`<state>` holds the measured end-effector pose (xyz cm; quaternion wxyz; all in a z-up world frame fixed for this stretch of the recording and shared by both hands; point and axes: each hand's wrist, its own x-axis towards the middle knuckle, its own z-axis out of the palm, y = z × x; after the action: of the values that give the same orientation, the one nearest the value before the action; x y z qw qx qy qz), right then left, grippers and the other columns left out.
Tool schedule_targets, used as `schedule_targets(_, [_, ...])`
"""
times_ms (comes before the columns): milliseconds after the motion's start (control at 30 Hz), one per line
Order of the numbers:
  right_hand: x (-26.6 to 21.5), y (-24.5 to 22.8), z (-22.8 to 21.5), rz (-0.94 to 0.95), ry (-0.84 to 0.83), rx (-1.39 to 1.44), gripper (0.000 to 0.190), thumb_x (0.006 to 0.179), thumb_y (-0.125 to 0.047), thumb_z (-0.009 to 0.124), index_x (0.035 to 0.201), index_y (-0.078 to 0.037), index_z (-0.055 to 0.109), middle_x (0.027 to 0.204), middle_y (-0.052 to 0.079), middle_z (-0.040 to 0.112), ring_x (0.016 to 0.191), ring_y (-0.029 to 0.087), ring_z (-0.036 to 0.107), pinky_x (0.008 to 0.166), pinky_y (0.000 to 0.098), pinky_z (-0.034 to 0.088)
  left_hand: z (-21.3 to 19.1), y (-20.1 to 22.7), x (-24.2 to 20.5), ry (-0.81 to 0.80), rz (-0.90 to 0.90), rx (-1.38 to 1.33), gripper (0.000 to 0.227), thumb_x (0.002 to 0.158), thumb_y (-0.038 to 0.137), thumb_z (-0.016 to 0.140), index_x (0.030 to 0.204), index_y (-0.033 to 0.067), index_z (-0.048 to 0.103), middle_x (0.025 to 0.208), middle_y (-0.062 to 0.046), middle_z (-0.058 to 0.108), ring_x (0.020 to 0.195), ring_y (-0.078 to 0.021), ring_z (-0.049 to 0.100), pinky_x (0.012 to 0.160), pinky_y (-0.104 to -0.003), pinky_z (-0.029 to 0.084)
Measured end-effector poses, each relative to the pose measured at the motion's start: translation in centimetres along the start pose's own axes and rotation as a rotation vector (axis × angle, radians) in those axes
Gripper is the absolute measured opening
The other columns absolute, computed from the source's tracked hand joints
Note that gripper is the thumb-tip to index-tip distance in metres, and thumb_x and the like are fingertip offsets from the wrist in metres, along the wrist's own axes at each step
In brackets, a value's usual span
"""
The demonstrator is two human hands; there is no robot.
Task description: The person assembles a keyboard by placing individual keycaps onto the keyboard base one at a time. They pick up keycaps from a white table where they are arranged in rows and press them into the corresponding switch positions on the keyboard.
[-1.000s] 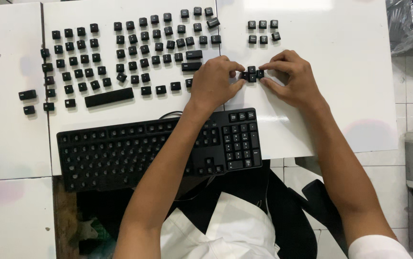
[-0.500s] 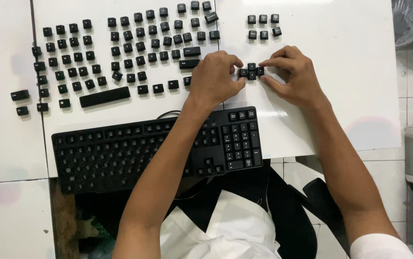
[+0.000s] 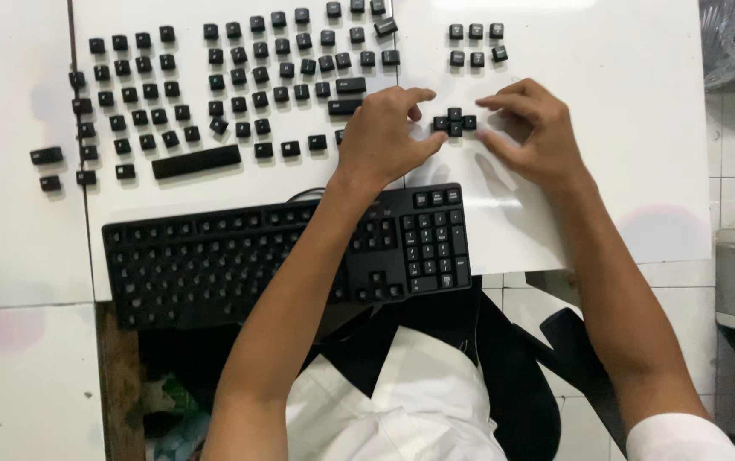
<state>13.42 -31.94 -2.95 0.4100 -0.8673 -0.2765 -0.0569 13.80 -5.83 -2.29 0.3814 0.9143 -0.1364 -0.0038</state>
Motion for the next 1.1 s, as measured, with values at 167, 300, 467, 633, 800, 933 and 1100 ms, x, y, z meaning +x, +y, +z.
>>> schedule_targets(167, [-4.3,-4.3,0.9,0.046,0.015,0.061,0.037,0.1,-0.005,0.083,0.136,0.002,0.073,0.117,0.019,0.065,0.1,0.03,0.064,0.082,0.0362,0.054,-5.3,3.7,-12.9,0.175,0.142,0.092,0.041,0.097,0.025,0.08,0.132,0.0034,0.074,0.122,-0.019,0.073,0.121,-0.0397,0.066,0.092,-0.051,0.06])
schedule_targets(300, [-7.0,-12.1,4.0,-0.192,-0.046,-0.1,0.037,0.092,-0.006,0.086,0.128,-0.002,0.08,0.114,0.017,0.069,0.101,0.036,0.065,0.084,0.042,0.057,-4.8,2.8,-19.8,0.238,0.121,0.264,0.03,0.107,0.012,0.066,0.133,0.0005,0.078,0.146,-0.028,0.064,0.145,-0.0532,0.048,0.117,-0.065,0.04])
schedule_targets(467, [-10.0,-17.1,8.8,-0.267,-0.11,-0.261,0.033,0.088,-0.019,0.087,0.118,-0.006,0.081,0.114,0.014,0.07,0.108,0.034,0.063,0.088,0.0448,0.048,-2.3,0.0,-21.0,0.271,0.141,0.326,0.036,0.11,0.012,0.059,0.145,0.0092,0.07,0.159,-0.019,0.055,0.155,-0.0446,0.039,0.125,-0.062,0.034])
schedule_targets(633, [-9.5,-15.4,6.4,-0.175,0.038,-0.214,0.033,0.094,-0.008,0.083,0.126,-0.007,0.079,0.112,0.012,0.065,0.103,0.034,0.059,0.087,0.0424,0.05,-2.9,-0.1,-21.0,0.245,0.148,0.431,0.042,0.113,0.025,0.054,0.152,0.0148,0.064,0.164,-0.016,0.051,0.158,-0.0418,0.035,0.127,-0.067,0.025])
schedule_targets(800, [-6.2,-12.9,5.5,-0.083,-0.015,-0.425,0.037,0.097,-0.012,0.084,0.133,-0.008,0.079,0.119,0.013,0.068,0.108,0.034,0.062,0.092,0.0471,0.053,-0.3,-0.5,-18.7,0.291,0.103,0.476,0.039,0.101,0.03,0.066,0.137,0.0143,0.068,0.144,-0.017,0.059,0.149,-0.0457,0.045,0.123,-0.075,0.028])
schedule_targets(933, [-4.8,-12.9,6.1,-0.053,-0.12,-0.497,0.024,0.094,-0.012,0.083,0.118,-0.009,0.084,0.112,0.012,0.073,0.103,0.031,0.067,0.088,0.043,0.056,0.7,0.2,-17.2,0.255,0.171,0.407,0.041,0.106,0.023,0.056,0.146,0.0174,0.063,0.146,-0.015,0.057,0.149,-0.0447,0.046,0.126,-0.074,0.025])
schedule_targets(1100, [-3.9,-12.0,6.0,0.114,-0.166,-0.349,0.023,0.09,-0.011,0.086,0.113,-0.009,0.083,0.107,0.013,0.073,0.101,0.034,0.068,0.088,0.0439,0.058,0.6,0.6,-17.4,0.2,0.129,0.446,0.045,0.106,0.028,0.052,0.15,0.0232,0.058,0.141,-0.009,0.057,0.146,-0.0364,0.046,0.13,-0.069,0.021])
